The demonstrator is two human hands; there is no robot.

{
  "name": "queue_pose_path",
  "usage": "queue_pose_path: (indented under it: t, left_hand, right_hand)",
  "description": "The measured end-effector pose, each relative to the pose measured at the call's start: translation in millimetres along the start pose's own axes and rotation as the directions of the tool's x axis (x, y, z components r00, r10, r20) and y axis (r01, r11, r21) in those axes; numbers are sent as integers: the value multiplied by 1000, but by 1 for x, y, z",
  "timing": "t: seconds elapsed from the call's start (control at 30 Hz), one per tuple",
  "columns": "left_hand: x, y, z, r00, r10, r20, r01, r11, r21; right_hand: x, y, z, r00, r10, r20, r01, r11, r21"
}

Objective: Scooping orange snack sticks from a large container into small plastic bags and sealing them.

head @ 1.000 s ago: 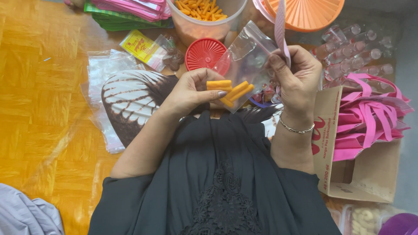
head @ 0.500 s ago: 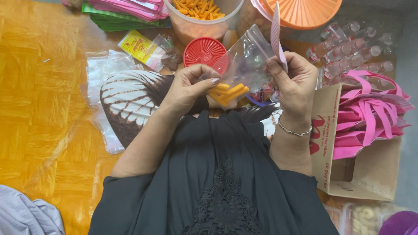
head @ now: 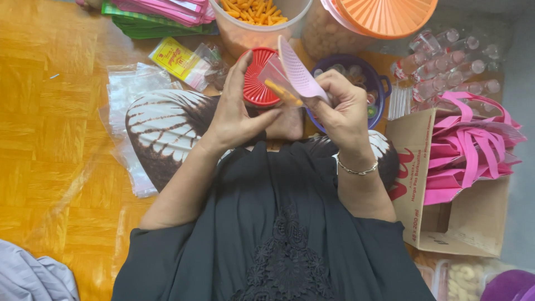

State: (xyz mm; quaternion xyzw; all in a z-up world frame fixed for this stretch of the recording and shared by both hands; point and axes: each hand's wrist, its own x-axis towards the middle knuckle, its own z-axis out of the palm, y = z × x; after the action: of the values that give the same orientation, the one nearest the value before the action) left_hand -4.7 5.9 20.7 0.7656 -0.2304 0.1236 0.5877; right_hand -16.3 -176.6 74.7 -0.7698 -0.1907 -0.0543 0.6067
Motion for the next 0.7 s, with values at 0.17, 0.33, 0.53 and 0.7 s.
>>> queue_pose_path:
  t: [0.17, 0.33, 0.53, 0.7]
  left_hand:
    - [-1, 0, 17, 991, 80, -103, -67, 990, 122]
    - [-4, -23, 26, 952, 121, -281, -104, 992, 73]
    - [-5, -31, 20, 973, 0, -230, -2, 1000, -9]
    - [-3, -34, 18, 970, 70, -234, -47, 994, 103]
  right_hand:
    - [3, 4, 26, 997, -72, -10, 71, 991, -112]
    - [3, 6, 38, 995, -100, 12, 101, 982, -158]
    - [8, 16, 32, 994, -10, 105, 19, 996, -83]
    - [23, 17, 27, 998, 49, 44, -47, 998, -44]
